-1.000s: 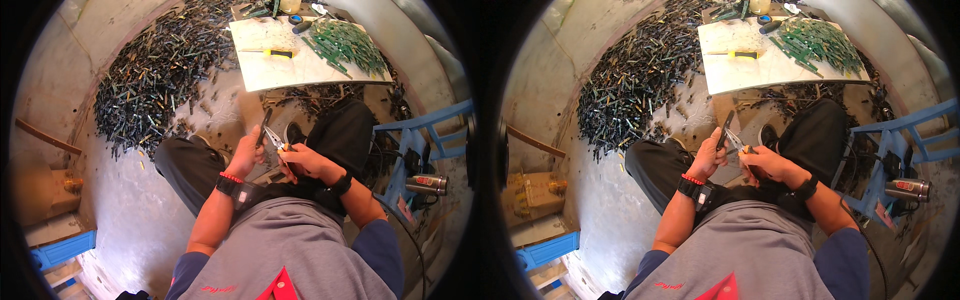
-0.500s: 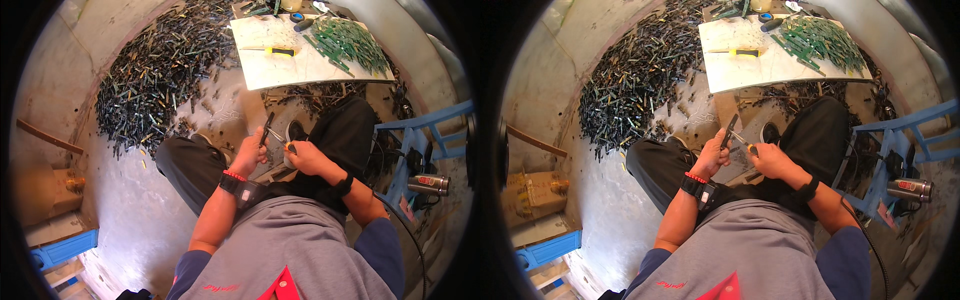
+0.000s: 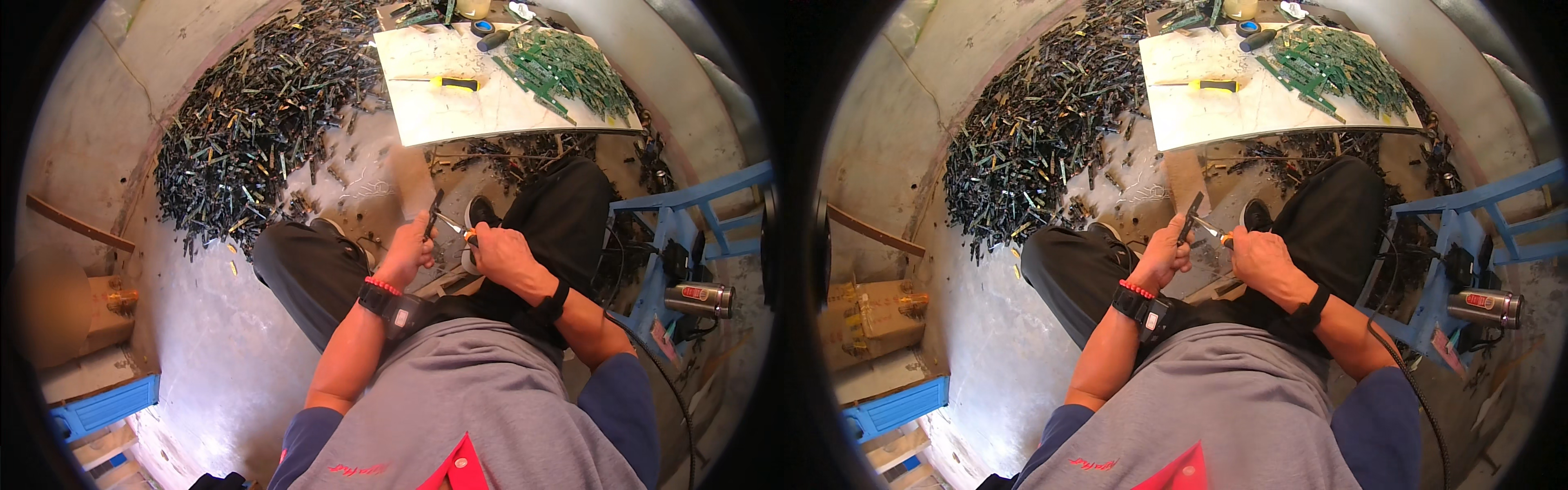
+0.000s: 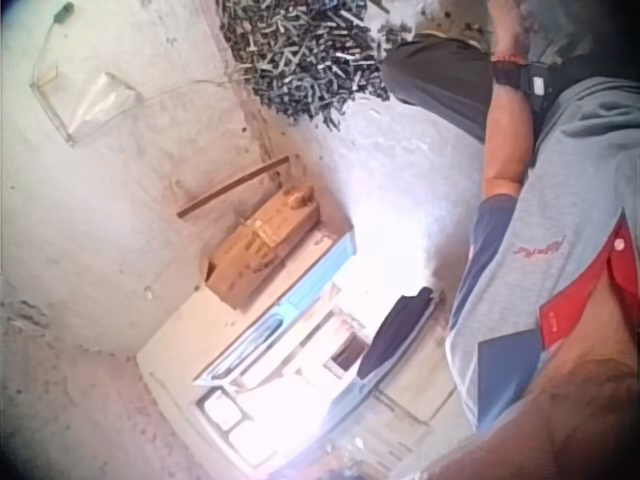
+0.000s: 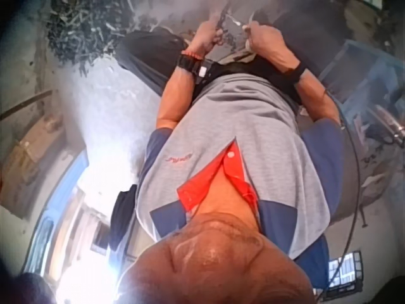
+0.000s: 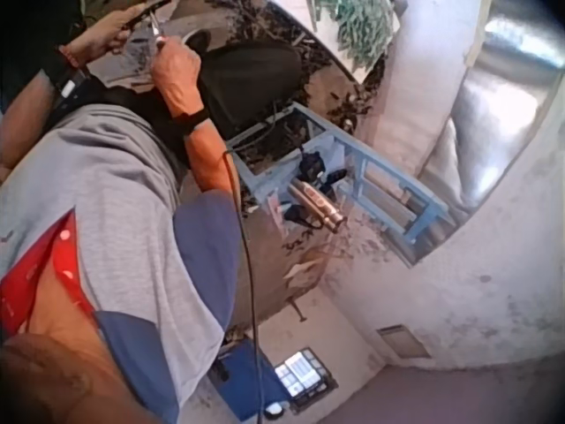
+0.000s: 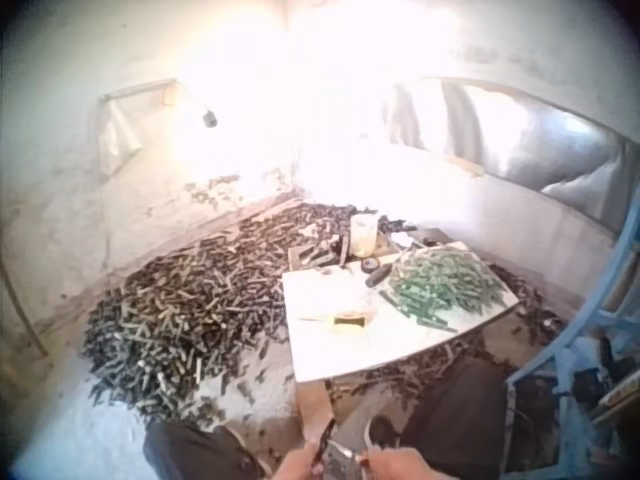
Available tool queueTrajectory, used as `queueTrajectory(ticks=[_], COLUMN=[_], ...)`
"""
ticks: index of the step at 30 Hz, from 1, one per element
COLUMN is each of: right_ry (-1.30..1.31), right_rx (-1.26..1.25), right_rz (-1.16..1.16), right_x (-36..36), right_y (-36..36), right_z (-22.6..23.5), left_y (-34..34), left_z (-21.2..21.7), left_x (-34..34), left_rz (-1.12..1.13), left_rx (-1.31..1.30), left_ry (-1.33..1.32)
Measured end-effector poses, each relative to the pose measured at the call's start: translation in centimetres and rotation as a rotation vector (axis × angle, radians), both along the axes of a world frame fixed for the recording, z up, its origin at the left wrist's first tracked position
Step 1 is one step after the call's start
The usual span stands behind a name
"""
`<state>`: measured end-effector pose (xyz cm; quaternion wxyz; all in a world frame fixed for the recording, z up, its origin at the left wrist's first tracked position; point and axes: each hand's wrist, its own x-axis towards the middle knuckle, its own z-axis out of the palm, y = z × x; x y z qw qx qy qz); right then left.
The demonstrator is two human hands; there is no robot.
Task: The person sits on the floor and uses a screwdriver and pliers to remove components from green circuit boards. They pry off parts and place them on a white table, while a large pile of debris accumulates on the floor.
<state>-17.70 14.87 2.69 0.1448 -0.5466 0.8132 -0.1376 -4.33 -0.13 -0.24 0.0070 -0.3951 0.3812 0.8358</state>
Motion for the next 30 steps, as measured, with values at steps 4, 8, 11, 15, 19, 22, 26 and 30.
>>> queueTrajectory(ticks=[4,8,11,15,19,22,26,30], right_ry=[-1.746,-2.046,-1.181,-0.068,-1.422,-2.171,-1.921,-0.152], right_rx=[0.19,0.173,0.155,-0.019,0.275,0.198,0.187,0.02], right_rz=[-0.202,-0.15,-0.031,-0.04,-0.178,-0.199,-0.184,-0.007], right_x=[-1.1,0.2,-0.7,0.0,-1.1,-0.2,0.0,0.0], right_y=[-0.5,0.1,-0.3,0.4,-0.5,0.6,0.6,0.6], right_z=[2.5,3.5,1.0,-0.8,1.5,3.4,2.8,-0.4], left_y=[-0.8,-1.4,-1.0,-0.3,-0.7,-1.2,-1.3,-0.4], left_z=[1.4,3.3,1.8,0.5,1.0,2.8,2.9,0.7], left_x=[0.4,0.7,0.5,0.1,0.3,0.7,0.9,0.5], left_rz=[-0.012,-0.053,-0.03,-0.028,-0.034,-0.078,-0.091,-0.054], left_rx=[0.044,0.144,0.095,0.004,0.018,0.069,0.118,0.02], left_ry=[0.231,0.405,0.275,0.009,0.138,0.334,0.367,0.011])
